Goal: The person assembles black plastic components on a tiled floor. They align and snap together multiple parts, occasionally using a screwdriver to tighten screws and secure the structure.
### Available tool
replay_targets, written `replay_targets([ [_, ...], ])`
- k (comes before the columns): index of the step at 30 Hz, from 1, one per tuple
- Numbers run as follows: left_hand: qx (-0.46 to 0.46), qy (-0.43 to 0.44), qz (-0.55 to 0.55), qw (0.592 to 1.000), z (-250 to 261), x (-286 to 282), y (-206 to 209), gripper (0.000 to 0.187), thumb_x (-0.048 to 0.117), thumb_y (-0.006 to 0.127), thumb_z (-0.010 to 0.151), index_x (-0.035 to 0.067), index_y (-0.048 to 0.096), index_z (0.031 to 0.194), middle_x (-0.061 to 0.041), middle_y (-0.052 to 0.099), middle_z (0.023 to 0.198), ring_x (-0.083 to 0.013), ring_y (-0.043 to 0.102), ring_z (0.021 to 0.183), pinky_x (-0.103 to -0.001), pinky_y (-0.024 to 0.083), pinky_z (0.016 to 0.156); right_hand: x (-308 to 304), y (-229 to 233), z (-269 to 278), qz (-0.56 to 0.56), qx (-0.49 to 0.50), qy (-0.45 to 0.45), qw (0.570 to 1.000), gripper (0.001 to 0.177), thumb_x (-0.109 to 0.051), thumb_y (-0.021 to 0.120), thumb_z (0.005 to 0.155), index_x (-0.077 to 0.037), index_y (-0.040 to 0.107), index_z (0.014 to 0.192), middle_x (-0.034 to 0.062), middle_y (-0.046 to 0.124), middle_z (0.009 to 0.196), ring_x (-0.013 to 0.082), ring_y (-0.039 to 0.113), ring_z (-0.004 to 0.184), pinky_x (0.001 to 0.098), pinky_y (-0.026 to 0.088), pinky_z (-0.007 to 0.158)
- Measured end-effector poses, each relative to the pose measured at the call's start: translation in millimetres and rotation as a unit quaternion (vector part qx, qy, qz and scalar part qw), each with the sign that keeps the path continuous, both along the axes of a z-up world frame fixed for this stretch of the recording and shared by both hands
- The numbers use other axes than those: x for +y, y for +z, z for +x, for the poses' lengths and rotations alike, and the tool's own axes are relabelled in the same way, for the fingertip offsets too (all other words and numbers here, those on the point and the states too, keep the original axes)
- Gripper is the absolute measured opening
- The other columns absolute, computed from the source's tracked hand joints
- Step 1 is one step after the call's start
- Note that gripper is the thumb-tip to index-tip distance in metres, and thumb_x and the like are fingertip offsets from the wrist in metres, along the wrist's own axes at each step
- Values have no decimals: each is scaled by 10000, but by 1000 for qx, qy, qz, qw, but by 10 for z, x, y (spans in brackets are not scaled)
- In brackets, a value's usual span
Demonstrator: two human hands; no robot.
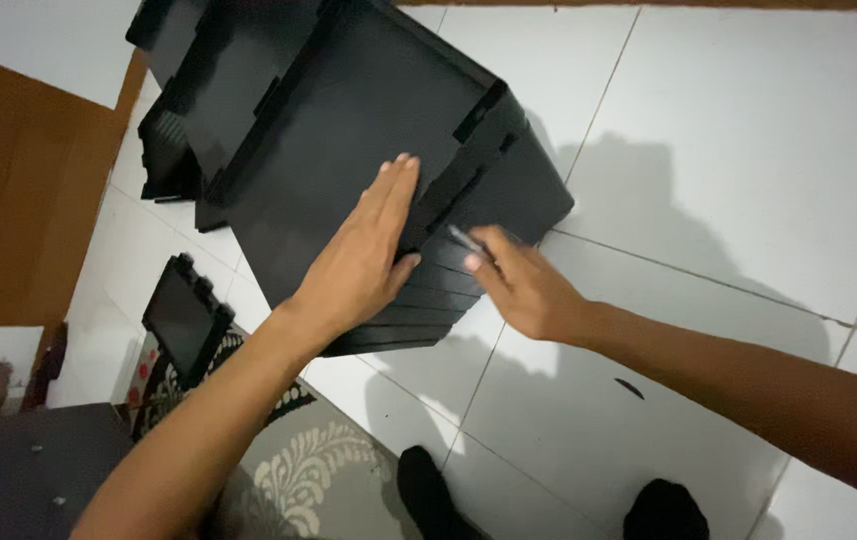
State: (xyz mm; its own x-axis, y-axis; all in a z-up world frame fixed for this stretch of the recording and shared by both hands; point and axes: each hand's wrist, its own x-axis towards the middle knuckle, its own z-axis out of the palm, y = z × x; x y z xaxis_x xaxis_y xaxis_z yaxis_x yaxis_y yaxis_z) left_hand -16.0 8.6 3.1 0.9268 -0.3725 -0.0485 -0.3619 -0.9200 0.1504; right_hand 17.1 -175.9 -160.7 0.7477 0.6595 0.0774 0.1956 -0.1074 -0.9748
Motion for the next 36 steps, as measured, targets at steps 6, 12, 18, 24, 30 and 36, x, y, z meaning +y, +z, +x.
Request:
replay_targets([
  [6,-36,23,5,999,-135,125,-128,925,33,774,819,-95,204,1536,-311,330,1590,-459,363,1468,-488,361,1197,261,3,25,17,-45,62,997,350,-320,372,1103,-29,506,963,145,539,692,298,557,600,445,474,603],
  [12,-42,30,15,999,-165,180,-219,877,8,735,860,-98,201,1547,-304,328,1608,-445,368,1494,-474,371,1237,300,-95,72,120,-64,99,986,380,-291,354,1122,2,511,939,148,557,729,288,564,638,428,465,632],
  [18,-32,17,5,999,-143,179,-149,897,52,730,901,-75,158,1580,-297,270,1631,-444,283,1526,-503,324,1243,284,-47,136,89,-62,112,988,397,-295,345,1107,-20,603,984,117,618,735,239,634,622,384,509,616],
  [24,101,0,-70,992,-303,476,87,937,71,744,912,30,138,1626,-202,139,1710,-382,119,1595,-524,148,1301,202,34,126,8,-6,112,994,414,-327,354,1089,-39,648,1050,134,594,619,208,579,523,377,466,549],
  [30,69,32,-77,994,-440,556,-43,926,19,722,919,72,160,1653,-168,141,1741,-357,115,1628,-537,140,1340,277,85,126,79,-65,114,988,414,-320,348,1109,-29,633,1038,44,602,675,130,543,531,327,463,535],
  [36,54,21,-79,995,-474,546,-43,944,18,732,894,66,164,1646,-169,153,1732,-371,142,1619,-543,157,1328,244,48,63,28,-3,105,994,403,-312,354,1105,-56,656,1035,68,538,600,147,487,501,348,438,525],
])
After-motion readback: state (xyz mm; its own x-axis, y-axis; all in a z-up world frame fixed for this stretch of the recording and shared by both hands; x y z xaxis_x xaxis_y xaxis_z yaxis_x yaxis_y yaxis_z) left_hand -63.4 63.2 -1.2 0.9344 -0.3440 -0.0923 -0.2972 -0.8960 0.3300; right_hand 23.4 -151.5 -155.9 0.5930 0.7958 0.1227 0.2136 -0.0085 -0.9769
